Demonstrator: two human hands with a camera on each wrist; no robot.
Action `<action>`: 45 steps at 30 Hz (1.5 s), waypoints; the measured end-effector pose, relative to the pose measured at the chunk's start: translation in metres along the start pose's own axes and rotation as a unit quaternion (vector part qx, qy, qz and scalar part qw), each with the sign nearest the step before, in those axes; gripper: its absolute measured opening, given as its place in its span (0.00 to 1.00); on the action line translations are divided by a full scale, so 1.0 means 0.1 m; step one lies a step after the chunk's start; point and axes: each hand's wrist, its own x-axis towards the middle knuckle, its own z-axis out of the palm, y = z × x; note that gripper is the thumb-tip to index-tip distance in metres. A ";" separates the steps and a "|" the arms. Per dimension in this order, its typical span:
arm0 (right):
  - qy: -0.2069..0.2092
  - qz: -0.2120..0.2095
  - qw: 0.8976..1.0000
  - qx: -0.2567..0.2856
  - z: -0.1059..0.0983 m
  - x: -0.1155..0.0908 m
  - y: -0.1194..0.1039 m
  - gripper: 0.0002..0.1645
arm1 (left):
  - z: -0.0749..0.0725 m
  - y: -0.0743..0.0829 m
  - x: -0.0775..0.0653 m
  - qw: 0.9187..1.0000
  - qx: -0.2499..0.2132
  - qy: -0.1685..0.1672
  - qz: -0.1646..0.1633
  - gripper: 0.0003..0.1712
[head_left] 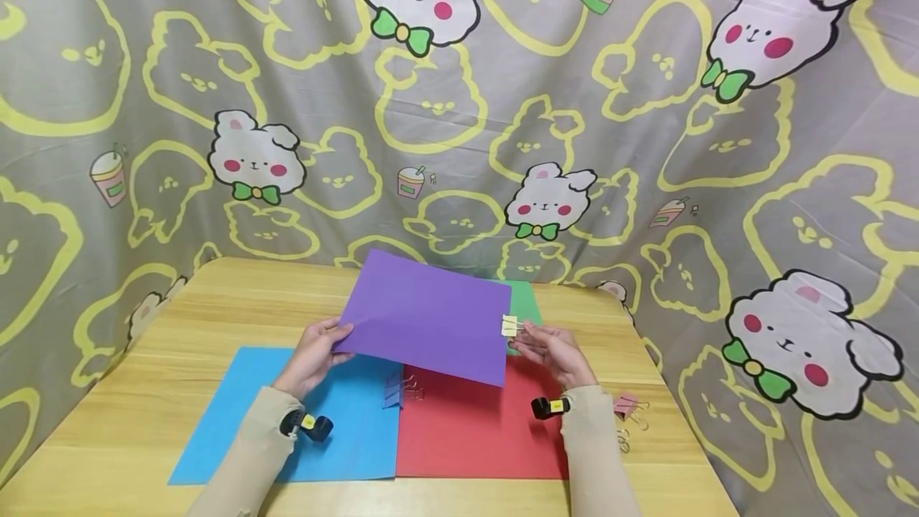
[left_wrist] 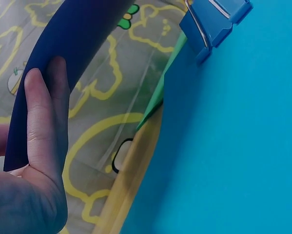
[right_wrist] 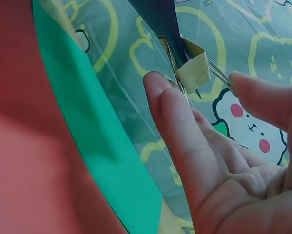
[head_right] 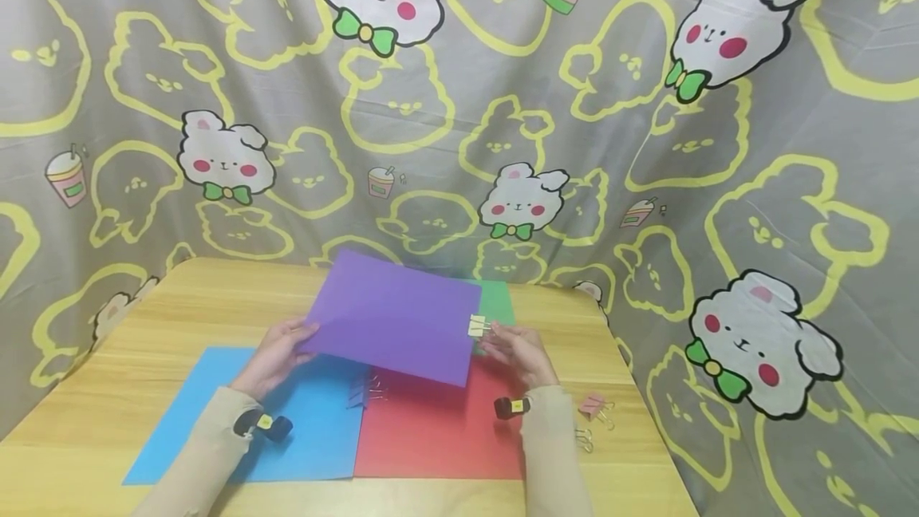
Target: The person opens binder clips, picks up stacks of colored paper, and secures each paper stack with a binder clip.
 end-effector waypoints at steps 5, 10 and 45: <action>0.001 0.004 1.000 -0.004 0.02 0.02 0.02 0.13 | 0.00 -0.03 0.00 1.000 0.001 0.000 -0.001 0.32; 0.007 0.003 1.000 -0.011 0.04 0.02 0.02 0.13 | 0.01 -0.05 0.03 1.000 0.007 -0.004 0.003 0.33; 0.047 0.007 0.999 -0.025 0.12 0.03 0.02 0.25 | 0.04 -0.05 0.03 1.000 -0.002 -0.004 -0.005 0.31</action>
